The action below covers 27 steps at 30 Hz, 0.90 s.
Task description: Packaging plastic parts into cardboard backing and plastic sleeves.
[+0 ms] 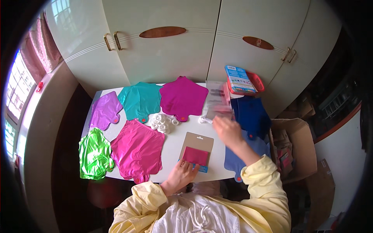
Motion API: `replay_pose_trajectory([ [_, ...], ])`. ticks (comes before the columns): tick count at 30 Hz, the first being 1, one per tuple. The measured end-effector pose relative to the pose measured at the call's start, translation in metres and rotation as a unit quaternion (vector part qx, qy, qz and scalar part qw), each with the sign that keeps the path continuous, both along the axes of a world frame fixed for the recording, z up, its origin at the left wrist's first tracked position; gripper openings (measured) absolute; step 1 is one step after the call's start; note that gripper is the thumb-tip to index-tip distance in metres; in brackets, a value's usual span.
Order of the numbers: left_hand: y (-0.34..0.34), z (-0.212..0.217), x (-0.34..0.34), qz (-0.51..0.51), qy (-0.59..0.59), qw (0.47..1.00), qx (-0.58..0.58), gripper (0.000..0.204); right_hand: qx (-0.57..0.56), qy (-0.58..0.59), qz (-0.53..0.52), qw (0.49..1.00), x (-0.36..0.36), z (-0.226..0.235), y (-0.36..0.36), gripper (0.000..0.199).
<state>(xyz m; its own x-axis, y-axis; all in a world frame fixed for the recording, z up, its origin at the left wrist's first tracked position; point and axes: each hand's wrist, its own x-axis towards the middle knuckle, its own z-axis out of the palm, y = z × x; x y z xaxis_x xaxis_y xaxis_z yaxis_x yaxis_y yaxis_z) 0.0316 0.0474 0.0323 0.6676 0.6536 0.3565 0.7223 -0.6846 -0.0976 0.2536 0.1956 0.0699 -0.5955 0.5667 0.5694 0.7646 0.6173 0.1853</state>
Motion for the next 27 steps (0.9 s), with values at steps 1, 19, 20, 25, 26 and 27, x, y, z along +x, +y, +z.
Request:
replay_pose_trajectory([
  [1, 0.001, -0.002, -0.004, -0.012, -0.004, 1.0, 0.0, 0.035, -0.031, -0.032, 0.014, 0.999, -0.008, -0.006, -0.015, 0.02],
  [19, -0.044, -0.006, -0.048, 0.096, -0.162, 0.981, 0.05, 0.035, -0.188, -0.002, 0.041, 0.981, -0.004, -0.073, -0.052, 0.028],
  [20, -0.043, -0.004, -0.047, 0.078, -0.153, 0.984, 0.047, 0.035, -0.18, 0.001, 0.039, 0.983, -0.005, -0.074, -0.052, 0.026],
  [25, -0.038, 0.008, -0.038, 0.024, -0.057, 0.998, 0.001, 0.032, -0.163, -0.01, 0.029, 0.986, -0.006, -0.076, -0.054, 0.023],
  [26, -0.036, 0.007, -0.037, 0.015, -0.052, 0.999, -0.001, 0.031, -0.179, -0.009, 0.026, 0.983, -0.008, -0.073, -0.054, 0.023],
  [27, -0.036, 0.007, -0.037, 0.007, -0.045, 0.999, -0.002, 0.031, -0.185, 0.008, 0.031, 0.982, -0.009, -0.071, -0.053, 0.019],
])
